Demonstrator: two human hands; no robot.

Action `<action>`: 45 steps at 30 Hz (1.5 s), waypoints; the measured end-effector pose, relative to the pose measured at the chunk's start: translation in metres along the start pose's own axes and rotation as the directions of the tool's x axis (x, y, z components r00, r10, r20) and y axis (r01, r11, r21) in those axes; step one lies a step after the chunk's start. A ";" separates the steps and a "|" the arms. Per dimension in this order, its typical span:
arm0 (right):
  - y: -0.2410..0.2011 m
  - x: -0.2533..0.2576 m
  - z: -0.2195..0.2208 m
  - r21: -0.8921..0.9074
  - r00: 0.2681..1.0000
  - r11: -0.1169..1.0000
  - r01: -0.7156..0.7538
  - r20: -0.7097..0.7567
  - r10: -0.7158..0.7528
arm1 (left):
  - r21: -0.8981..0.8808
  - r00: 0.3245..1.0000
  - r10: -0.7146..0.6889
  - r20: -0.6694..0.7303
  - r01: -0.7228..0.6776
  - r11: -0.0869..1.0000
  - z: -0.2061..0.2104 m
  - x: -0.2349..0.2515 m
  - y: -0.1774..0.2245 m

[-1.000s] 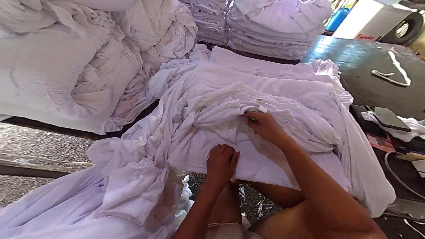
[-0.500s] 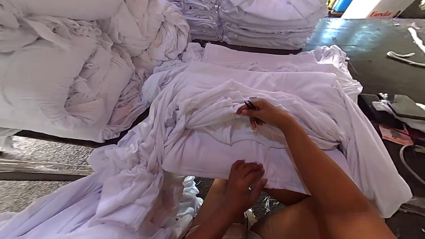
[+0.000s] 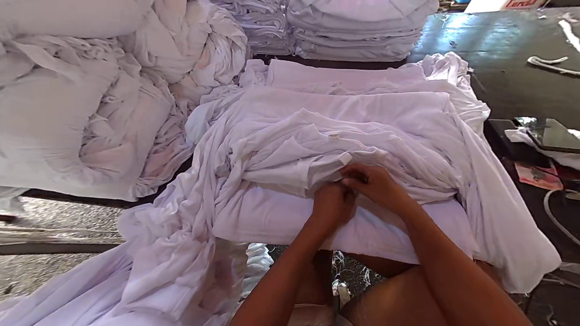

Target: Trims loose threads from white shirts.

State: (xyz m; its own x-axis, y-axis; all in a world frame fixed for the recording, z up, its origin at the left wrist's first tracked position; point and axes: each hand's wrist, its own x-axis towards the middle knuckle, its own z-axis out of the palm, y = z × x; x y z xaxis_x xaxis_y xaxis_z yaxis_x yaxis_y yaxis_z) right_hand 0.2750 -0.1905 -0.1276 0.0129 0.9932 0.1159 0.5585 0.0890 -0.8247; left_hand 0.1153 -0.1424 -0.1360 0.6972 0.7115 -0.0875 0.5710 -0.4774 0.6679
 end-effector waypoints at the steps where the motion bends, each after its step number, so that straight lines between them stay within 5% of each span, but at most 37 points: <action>1: -0.001 -0.009 -0.002 -0.062 0.999 0.998 -0.019 0.038 0.022 | -0.052 0.997 0.050 -0.054 -0.053 0.997 0.002 -0.007 -0.008; 7: 0.008 -0.047 0.002 -0.422 0.990 0.899 0.117 -0.021 -0.139 | -0.195 0.944 0.141 -0.298 -0.205 0.959 0.015 -0.028 -0.028; 15: 0.024 -0.039 0.030 -0.606 0.946 0.787 0.116 -0.173 -0.273 | -0.194 0.936 0.149 -0.319 -0.219 0.956 0.022 -0.022 -0.026; 19: 0.029 -0.035 0.032 -0.573 0.951 0.816 0.076 -0.205 -0.233 | -0.121 0.924 0.238 -0.300 -0.284 0.951 0.026 -0.028 -0.030; 24: 0.014 -0.034 0.032 -0.288 0.969 0.950 0.121 -0.173 -0.176 | -0.042 0.810 0.473 -0.346 -0.517 0.855 0.045 -0.064 -0.034; 27: -0.013 -0.012 0.048 -0.077 0.976 0.981 0.180 0.139 -0.168 | -0.230 0.806 0.562 -0.183 -0.591 0.773 0.036 -0.093 -0.031; 30: -0.036 0.025 0.077 -0.084 0.879 0.978 0.190 0.457 -0.132 | -0.487 0.810 0.575 0.112 -0.459 0.743 0.022 -0.112 -0.033; 32: -0.054 0.049 0.090 -0.055 0.837 0.969 0.240 0.518 -0.177 | -0.509 0.814 0.561 0.151 -0.423 0.750 0.019 -0.120 -0.042; 35: -0.097 0.075 0.074 0.119 0.870 0.941 0.317 0.358 -0.339 | -0.440 0.923 0.380 -0.066 -0.369 0.819 0.003 -0.124 -0.059; 37: -0.118 0.092 0.040 0.242 0.895 0.917 0.316 0.245 -0.373 | -0.415 0.949 0.110 -0.295 -0.231 0.880 -0.022 -0.116 -0.076; 41: -0.118 0.108 -0.008 0.517 0.947 0.824 0.229 0.077 -0.312 | -0.288 0.795 -0.317 -0.518 0.187 0.939 -0.110 -0.091 -0.119; 45: -0.069 0.131 -0.009 0.764 0.988 0.645 0.012 0.092 -0.127 | -0.089 0.660 -0.362 -0.658 0.410 0.908 -0.141 -0.069 -0.144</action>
State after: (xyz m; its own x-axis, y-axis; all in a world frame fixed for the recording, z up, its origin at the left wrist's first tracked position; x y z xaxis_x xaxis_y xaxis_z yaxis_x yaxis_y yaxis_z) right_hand 0.2455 -0.0675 -0.0500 -0.1348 0.9765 0.1682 -0.2728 0.1266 -0.9537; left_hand -0.0764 -0.0503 -0.1218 -0.0314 0.9820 0.1864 0.7656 -0.0963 0.6360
